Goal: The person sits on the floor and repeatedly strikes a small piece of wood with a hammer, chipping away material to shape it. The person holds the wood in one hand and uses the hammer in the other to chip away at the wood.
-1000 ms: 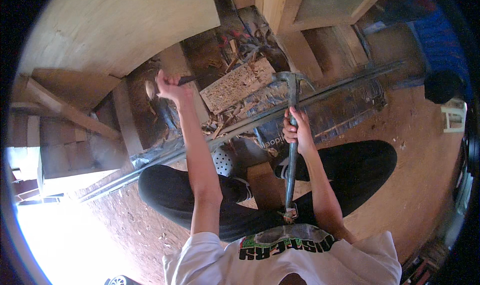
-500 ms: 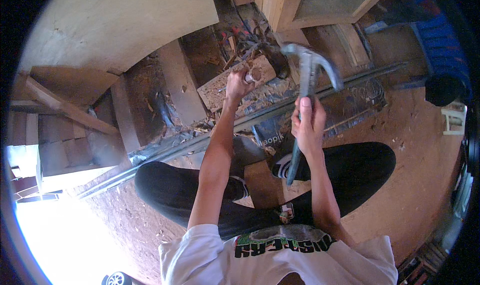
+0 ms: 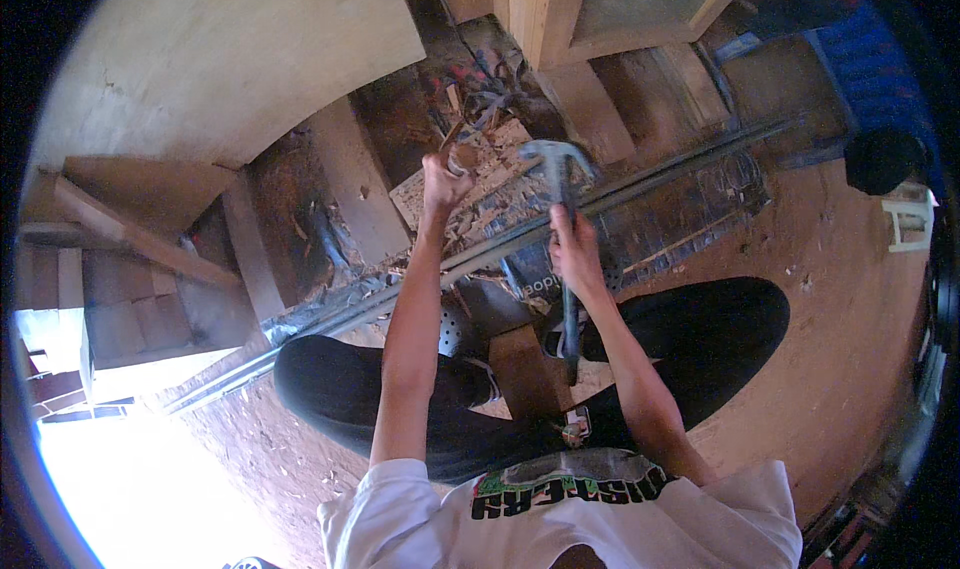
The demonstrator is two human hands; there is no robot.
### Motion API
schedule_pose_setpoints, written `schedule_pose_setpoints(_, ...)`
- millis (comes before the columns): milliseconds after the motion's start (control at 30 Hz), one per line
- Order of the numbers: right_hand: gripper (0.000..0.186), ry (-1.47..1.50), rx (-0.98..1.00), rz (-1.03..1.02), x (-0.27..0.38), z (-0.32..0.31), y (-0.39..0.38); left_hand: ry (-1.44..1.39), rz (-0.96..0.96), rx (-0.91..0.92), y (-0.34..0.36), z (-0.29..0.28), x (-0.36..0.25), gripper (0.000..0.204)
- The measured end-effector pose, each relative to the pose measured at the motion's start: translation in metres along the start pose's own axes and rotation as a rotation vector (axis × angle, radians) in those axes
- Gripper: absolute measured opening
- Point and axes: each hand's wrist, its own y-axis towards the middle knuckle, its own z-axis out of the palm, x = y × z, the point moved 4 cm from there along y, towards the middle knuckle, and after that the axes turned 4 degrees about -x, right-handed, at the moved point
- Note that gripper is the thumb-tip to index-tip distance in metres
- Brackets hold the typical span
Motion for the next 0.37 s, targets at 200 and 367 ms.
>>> schedule_pose_setpoints(200,0.042,0.323,0.019,0.161,-0.002,-0.025,0.007,-1.195,-0.499,-1.001,0.026,-0.102,0.058,0.028)
schedule_pose_setpoints(367,0.044,0.312,0.042,0.175,-0.009,-0.022,0.015,-1.2,-0.365,-0.95,0.039,-0.156,0.019,0.037)
